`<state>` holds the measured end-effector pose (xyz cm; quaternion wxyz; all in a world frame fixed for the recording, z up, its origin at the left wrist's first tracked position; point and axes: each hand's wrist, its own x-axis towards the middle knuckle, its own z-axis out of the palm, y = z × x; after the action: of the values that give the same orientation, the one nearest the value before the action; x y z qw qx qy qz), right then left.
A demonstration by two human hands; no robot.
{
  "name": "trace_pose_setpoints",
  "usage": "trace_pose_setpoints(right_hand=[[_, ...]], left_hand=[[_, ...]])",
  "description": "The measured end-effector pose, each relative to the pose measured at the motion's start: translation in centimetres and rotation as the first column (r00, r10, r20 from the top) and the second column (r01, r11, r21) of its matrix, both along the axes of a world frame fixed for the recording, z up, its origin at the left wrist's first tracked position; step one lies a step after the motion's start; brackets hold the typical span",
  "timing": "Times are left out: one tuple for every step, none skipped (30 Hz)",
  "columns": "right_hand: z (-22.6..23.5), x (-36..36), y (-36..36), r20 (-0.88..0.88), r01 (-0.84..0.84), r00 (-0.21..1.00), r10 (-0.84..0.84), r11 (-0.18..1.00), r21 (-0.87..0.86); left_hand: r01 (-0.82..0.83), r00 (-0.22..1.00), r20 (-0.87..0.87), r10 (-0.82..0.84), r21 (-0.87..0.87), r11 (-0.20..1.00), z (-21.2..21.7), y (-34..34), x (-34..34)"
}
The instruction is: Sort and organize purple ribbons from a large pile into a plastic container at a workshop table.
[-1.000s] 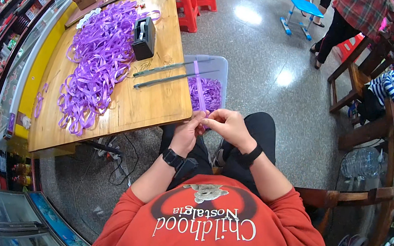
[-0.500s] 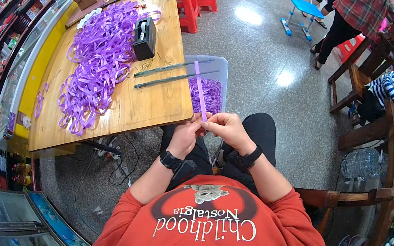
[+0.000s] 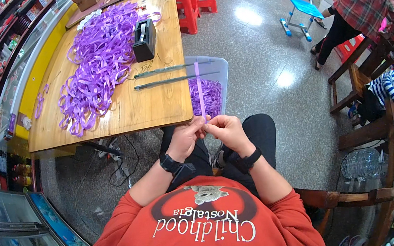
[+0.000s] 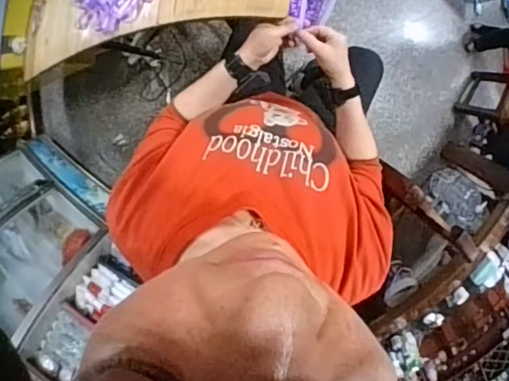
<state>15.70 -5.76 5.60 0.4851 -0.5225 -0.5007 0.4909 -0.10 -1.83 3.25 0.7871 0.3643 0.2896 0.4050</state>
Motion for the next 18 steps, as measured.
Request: trace_pose_setpoints(right_hand=[[0.1,0.0,0.0,0.000,-0.002,1.000,0.002,1.000,-0.001],[0.5,0.1,-0.2,-0.007,-0.030,1.000,0.030,0.999,-0.017],[0.8,0.4,-0.3,-0.014,-0.059,0.998,0.058,0.998,-0.032],[0.6,1.2,-0.1,0.000,-0.042,0.999,0.042,0.999,0.014],[0.7,1.6,0.4,0.012,-0.025,1.000,0.025,0.998,0.055],[0.8,1.8,0.9,0.117,0.043,0.991,-0.059,0.989,0.142],[1.1,2.1,1.5,0.116,0.043,0.991,-0.060,0.989,0.142],[2.2,2.0,2.1,0.326,-0.016,0.940,-0.096,0.946,0.324],[3.0,2.0,2.6,0.510,-0.114,0.843,-0.169,0.871,0.477],[3.5,1.8,3.1,0.586,-0.189,0.775,-0.234,0.800,0.570],[3.5,2.1,3.7,0.586,-0.188,0.775,-0.237,0.798,0.572],[3.3,2.6,4.2,0.619,-0.297,0.749,-0.239,0.713,0.635],[3.2,2.9,4.6,0.649,-0.402,0.720,-0.247,0.614,0.679],[3.5,2.8,4.5,0.662,-0.415,0.696,-0.278,0.597,0.687],[3.5,2.9,4.6,0.662,-0.415,0.696,-0.279,0.595,0.688],[3.6,3.0,4.7,0.649,-0.409,0.706,-0.282,0.586,0.700],[3.9,2.8,4.7,0.636,-0.404,0.719,-0.281,0.576,0.711],[4.3,2.6,4.8,0.636,-0.405,0.720,-0.279,0.575,0.711]], left_hand=[[-0.013,0.998,-0.059,0.016,0.041,0.999,-0.2,0.0,-0.1],[-0.012,0.998,-0.059,0.014,0.047,0.999,-0.3,0.1,0.0],[-0.010,0.996,-0.089,0.016,0.064,0.998,-0.4,0.3,0.0],[-0.009,0.993,-0.119,0.018,0.082,0.997,-0.5,0.4,0.0],[-0.008,0.993,-0.120,0.018,0.081,0.997,-0.4,0.3,0.1],[-0.020,0.988,-0.148,0.033,0.087,0.996,-0.2,0.3,0.2],[-0.032,0.983,-0.177,0.048,0.095,0.995,0.0,0.2,0.2],[-0.030,0.983,-0.178,0.047,0.096,0.995,0.2,0.1,0.2],[-0.042,0.983,-0.174,0.057,0.088,0.995,0.4,0.1,0.2],[-0.054,0.983,-0.170,0.068,0.081,0.995,0.6,0.0,0.2],[-0.053,0.983,-0.169,0.066,0.084,0.995,0.7,0.0,0.3],[-0.052,0.983,-0.172,0.070,0.107,0.993,0.8,-0.1,0.4],[-0.052,0.982,-0.174,0.074,0.130,0.990,0.9,-0.1,0.5],[-0.053,0.982,-0.174,0.076,0.132,0.990,1.0,-0.2,0.4],[-0.050,0.986,-0.151,0.067,0.114,0.992,1.1,-0.3,0.4],[-0.045,0.990,-0.127,0.057,0.097,0.994,1.1,-0.4,0.4],[-0.048,0.990,-0.128,0.060,0.097,0.994,1.0,-0.5,0.2],[-0.025,0.993,-0.111,0.036,0.108,0.994,0.7,-0.6,0.0]])
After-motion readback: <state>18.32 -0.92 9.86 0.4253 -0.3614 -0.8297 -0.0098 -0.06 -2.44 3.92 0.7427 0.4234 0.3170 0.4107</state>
